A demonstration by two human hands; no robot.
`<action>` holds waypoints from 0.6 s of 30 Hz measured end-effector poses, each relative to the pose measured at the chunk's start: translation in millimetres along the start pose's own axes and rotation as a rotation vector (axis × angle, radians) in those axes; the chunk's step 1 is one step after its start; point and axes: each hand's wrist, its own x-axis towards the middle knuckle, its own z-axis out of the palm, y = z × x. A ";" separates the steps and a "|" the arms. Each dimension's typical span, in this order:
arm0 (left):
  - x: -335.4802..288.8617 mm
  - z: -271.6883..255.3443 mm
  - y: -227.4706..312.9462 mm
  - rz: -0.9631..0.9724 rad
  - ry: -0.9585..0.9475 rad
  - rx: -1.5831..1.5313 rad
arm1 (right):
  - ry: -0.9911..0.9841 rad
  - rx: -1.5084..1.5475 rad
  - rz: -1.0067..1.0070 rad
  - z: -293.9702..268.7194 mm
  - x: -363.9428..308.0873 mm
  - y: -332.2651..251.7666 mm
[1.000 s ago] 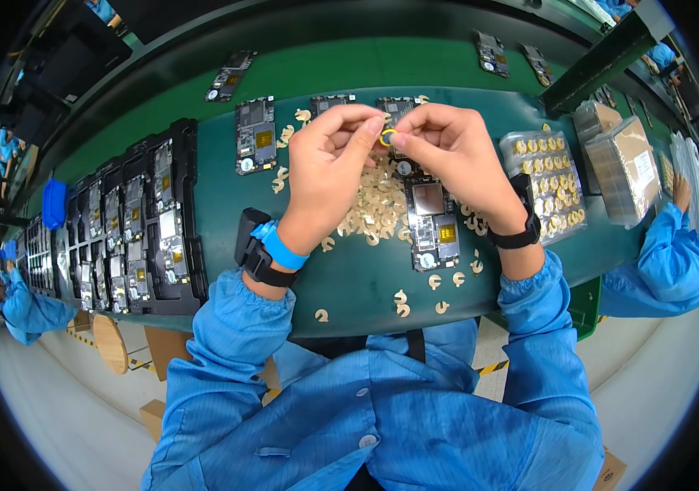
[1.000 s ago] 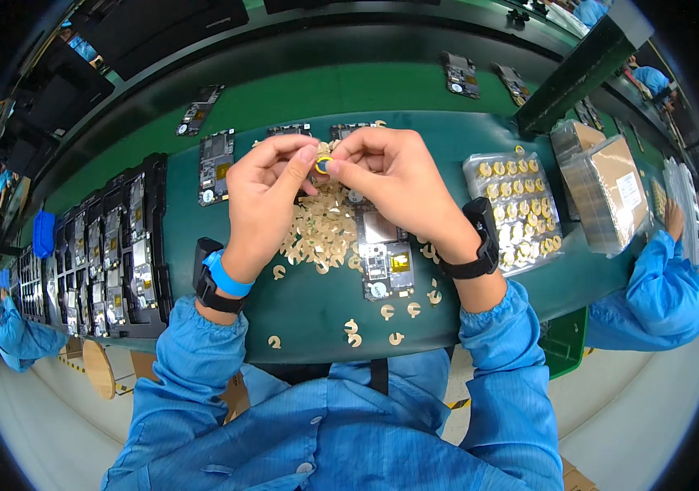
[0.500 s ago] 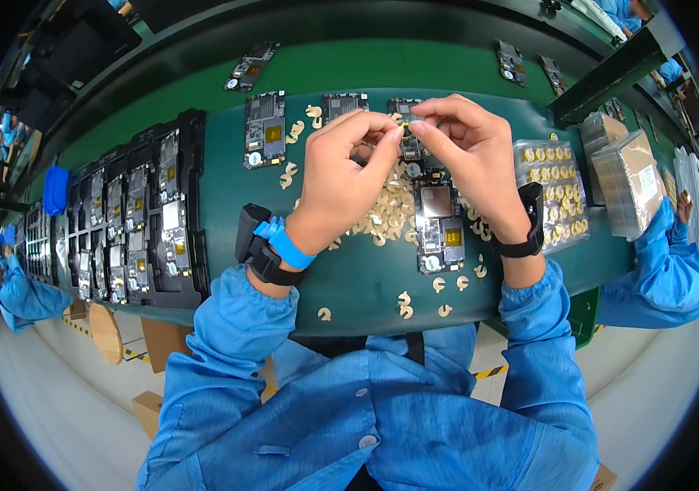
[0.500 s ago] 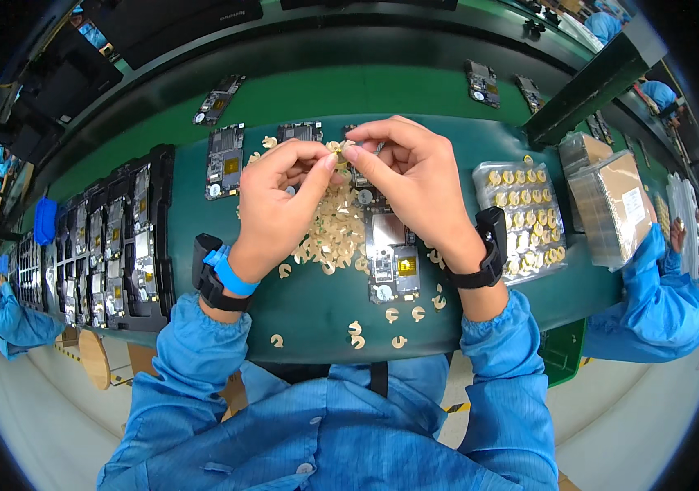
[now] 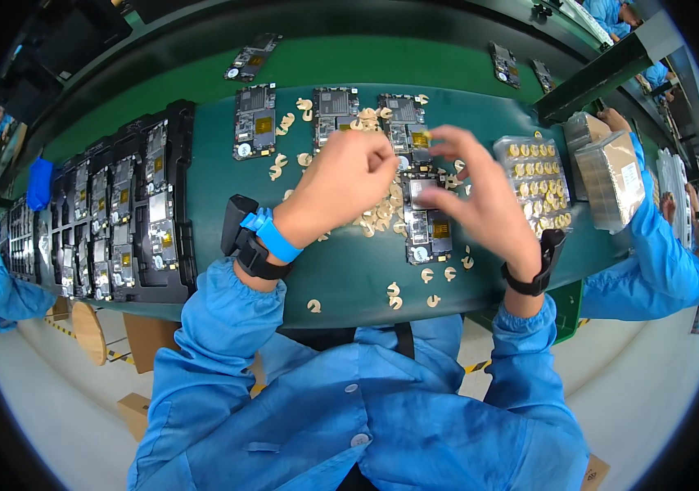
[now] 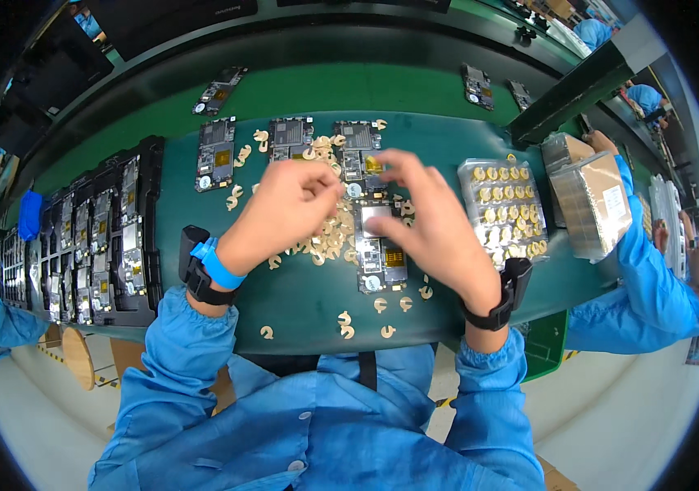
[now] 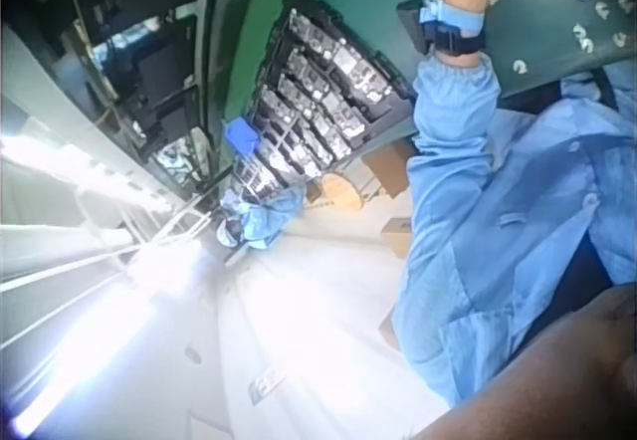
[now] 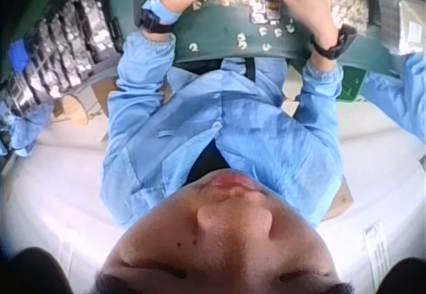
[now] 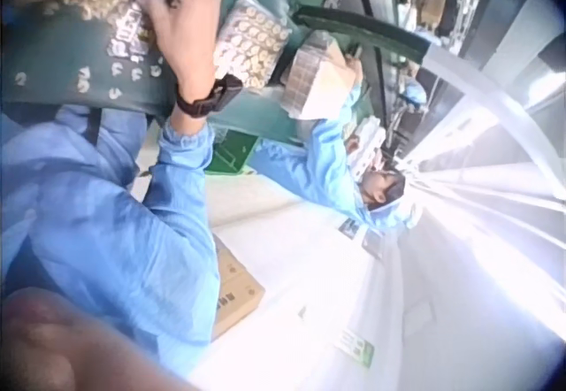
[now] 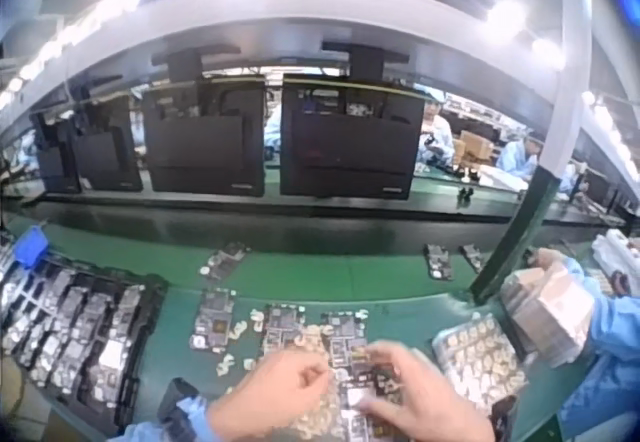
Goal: Assembling small electronic components on circuit boards at a factory workbench.
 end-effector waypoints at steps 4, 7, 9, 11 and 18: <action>-4.7 10.6 1.4 0.164 -0.017 0.277 | -0.036 -0.166 -0.046 8.5 -14.6 4.5; -4.2 10.5 -4.2 0.176 -0.021 0.280 | -0.034 -0.218 -0.022 10.1 -17.4 4.7; -5.4 9.9 -3.6 0.186 -0.019 0.290 | 0.004 -0.248 -0.012 11.6 -19.1 6.4; -7.1 10.2 -3.2 0.194 -0.014 0.297 | -0.002 -0.246 0.004 10.5 -19.8 6.3; -4.8 8.5 3.1 0.213 0.090 0.239 | 0.048 -0.006 0.012 6.2 -18.9 9.5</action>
